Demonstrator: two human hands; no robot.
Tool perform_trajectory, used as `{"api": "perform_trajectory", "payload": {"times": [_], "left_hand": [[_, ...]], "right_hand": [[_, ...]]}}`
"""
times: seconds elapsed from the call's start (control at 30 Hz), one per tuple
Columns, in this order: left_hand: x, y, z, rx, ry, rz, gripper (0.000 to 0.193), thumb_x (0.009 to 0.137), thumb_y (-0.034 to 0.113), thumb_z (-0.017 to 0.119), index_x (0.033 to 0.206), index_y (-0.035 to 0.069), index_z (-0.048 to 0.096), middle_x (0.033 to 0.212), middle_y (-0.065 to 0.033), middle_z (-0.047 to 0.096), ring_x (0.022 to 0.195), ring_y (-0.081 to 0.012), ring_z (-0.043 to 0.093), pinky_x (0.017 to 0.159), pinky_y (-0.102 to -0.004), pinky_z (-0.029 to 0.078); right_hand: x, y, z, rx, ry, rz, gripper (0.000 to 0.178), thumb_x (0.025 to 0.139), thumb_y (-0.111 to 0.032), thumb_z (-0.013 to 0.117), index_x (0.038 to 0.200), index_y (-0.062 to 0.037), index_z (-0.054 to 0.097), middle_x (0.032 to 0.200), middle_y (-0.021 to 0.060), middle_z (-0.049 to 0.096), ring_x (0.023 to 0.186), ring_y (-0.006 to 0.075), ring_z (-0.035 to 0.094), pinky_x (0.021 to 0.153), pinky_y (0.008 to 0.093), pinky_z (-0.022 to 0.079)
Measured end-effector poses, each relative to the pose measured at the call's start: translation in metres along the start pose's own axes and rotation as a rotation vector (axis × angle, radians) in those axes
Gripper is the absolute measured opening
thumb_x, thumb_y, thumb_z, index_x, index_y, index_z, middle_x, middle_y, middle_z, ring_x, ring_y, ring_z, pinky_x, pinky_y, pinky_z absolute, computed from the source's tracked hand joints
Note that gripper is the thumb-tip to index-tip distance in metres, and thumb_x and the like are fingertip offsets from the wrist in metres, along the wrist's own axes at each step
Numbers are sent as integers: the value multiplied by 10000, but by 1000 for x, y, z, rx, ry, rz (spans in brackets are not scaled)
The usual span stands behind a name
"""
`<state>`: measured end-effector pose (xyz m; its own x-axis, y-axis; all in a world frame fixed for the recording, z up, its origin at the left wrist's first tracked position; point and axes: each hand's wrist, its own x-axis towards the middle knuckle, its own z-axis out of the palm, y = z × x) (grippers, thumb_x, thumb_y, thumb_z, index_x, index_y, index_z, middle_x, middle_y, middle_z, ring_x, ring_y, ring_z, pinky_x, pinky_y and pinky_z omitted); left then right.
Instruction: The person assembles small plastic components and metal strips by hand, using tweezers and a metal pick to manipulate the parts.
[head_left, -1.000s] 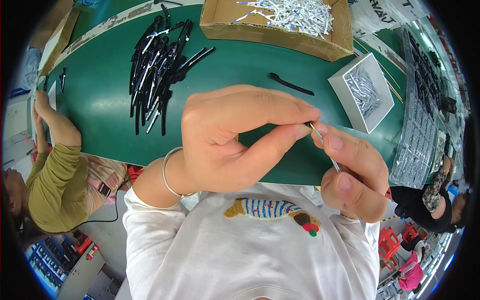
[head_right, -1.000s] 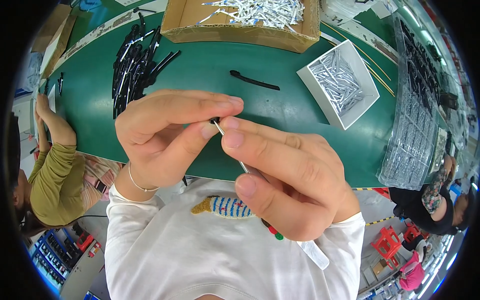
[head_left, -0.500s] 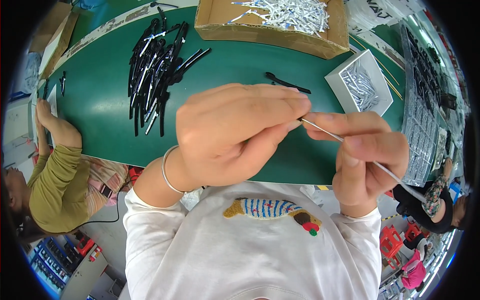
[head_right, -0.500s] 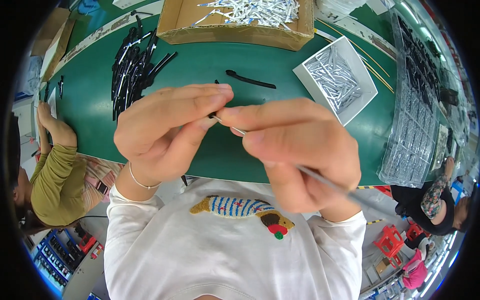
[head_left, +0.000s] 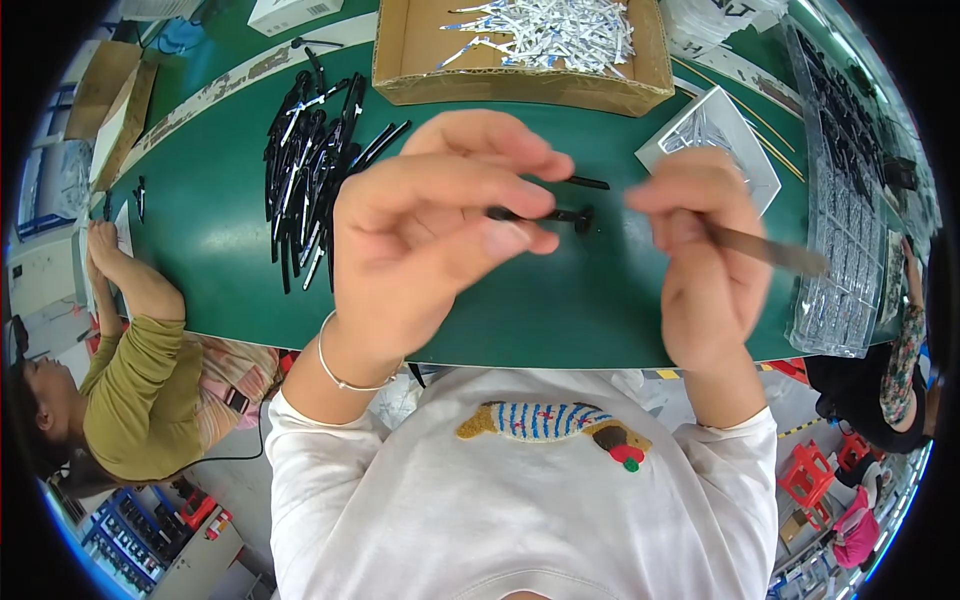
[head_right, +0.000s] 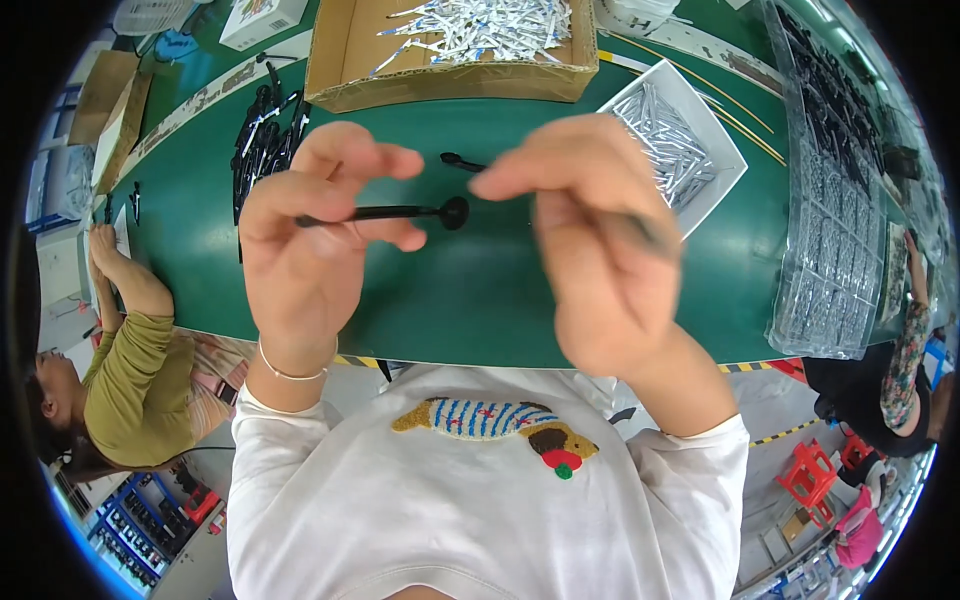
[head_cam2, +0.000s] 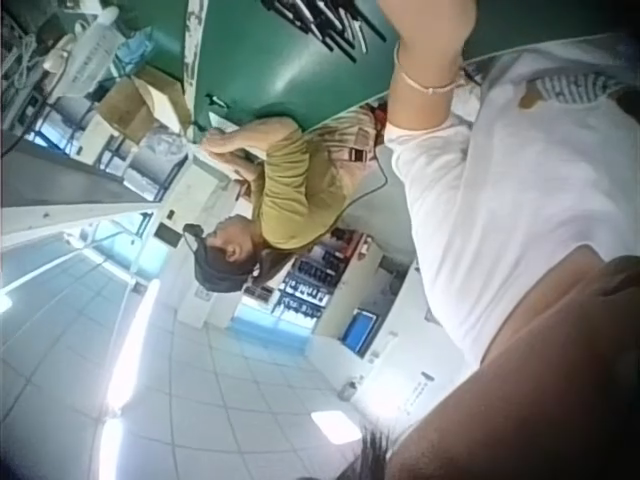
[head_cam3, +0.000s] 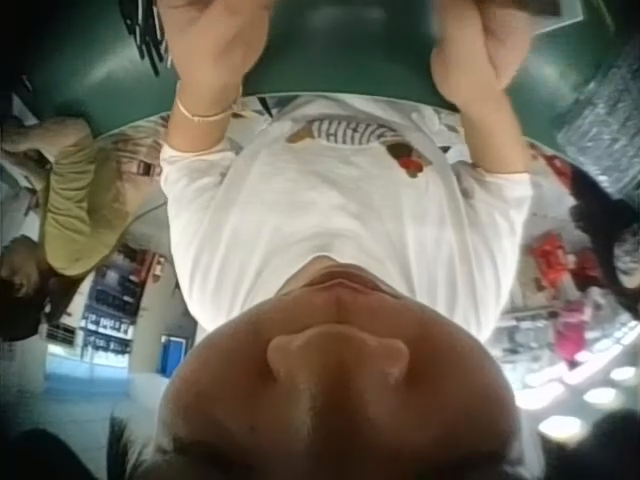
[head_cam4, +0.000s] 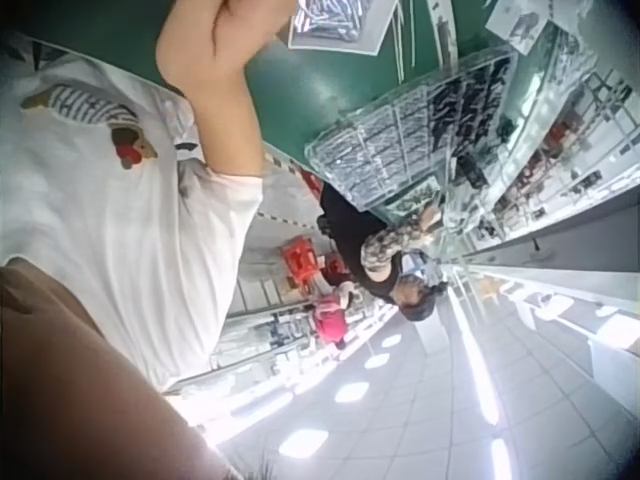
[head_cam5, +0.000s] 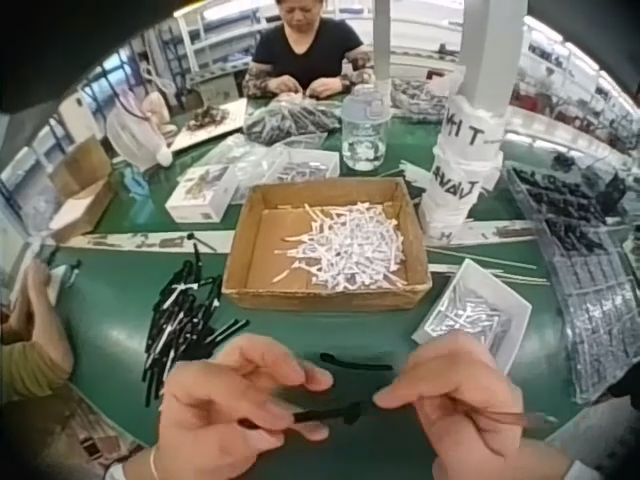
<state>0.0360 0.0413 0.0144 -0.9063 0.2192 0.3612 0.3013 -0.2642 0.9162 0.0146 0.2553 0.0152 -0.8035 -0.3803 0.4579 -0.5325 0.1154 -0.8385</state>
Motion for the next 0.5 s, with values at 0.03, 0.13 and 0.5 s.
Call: {"api": "perform_trajectory", "payload": {"times": [0.03,0.13,0.5], "left_hand": [[1,-1,1,-265,56,-49,160,851,-6,582,1005,1,627,1091,-194,558,1041,-322,590,717,-356,594],[1,-4,-1,-596,70,-120,157,867,-2,561,1004,-27,632,1026,-175,587,977,-281,621,727,-358,594],[-2,-11,9,-232,19,-52,187,832,-102,585,1014,-63,597,1043,-203,625,963,-246,640,845,-340,547]], "right_hand": [[1,-8,7,99,1,98,215,787,-32,589,994,23,585,901,90,558,659,112,447,577,241,369],[1,-16,22,261,50,185,284,688,-24,753,949,-16,640,842,44,598,552,72,401,479,206,314],[1,-24,12,144,-34,144,300,738,-2,728,997,33,582,877,44,590,549,21,346,501,182,268]]}}
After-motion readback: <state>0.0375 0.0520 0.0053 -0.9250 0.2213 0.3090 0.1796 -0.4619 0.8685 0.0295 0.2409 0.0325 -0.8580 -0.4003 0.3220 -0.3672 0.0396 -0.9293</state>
